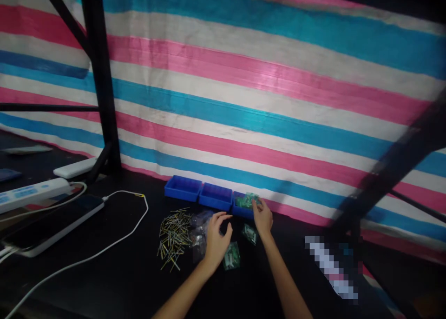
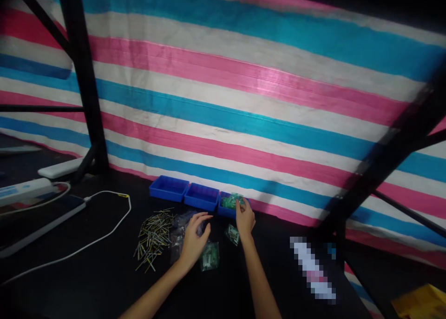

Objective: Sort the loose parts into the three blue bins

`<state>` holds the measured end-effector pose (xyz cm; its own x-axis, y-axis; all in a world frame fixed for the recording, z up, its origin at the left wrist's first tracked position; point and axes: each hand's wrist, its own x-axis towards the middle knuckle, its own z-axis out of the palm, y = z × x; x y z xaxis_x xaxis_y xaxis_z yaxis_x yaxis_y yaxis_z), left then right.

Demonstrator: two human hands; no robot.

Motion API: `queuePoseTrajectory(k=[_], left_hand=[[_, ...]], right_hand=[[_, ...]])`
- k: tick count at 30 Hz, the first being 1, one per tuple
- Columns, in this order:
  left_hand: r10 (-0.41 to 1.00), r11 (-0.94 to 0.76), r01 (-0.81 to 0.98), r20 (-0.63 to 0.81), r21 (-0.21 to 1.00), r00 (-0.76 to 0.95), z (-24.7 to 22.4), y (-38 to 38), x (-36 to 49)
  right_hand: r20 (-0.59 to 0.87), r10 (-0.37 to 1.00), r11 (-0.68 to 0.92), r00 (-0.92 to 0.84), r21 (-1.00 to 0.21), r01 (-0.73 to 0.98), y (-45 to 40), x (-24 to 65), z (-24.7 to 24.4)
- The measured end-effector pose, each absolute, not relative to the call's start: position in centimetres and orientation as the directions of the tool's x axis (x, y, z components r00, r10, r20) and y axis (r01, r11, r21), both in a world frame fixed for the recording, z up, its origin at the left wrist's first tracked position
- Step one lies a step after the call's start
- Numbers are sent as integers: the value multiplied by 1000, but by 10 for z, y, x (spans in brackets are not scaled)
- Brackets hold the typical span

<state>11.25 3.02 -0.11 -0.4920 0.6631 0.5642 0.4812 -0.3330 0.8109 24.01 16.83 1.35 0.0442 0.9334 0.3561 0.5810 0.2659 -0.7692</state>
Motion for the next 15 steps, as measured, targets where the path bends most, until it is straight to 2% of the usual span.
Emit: queuePoseTrajectory(k=[3, 7, 12, 15], left_hand=[[663, -329, 482, 562, 812, -495, 0, 28, 112], [667, -318, 485, 555, 815, -496, -1, 29, 111], [664, -314, 508, 569, 802, -486, -1, 30, 111], [664, -317, 519, 576, 794, -476, 0, 29, 111]], right_hand=[[375, 925, 298, -54, -631, 716, 182, 229, 16], [382, 908, 364, -171, -521, 772, 190, 218, 8], [528, 838, 388, -141, -392, 834, 179, 218, 7], [588, 795, 437, -152, -379, 816, 167, 227, 7]])
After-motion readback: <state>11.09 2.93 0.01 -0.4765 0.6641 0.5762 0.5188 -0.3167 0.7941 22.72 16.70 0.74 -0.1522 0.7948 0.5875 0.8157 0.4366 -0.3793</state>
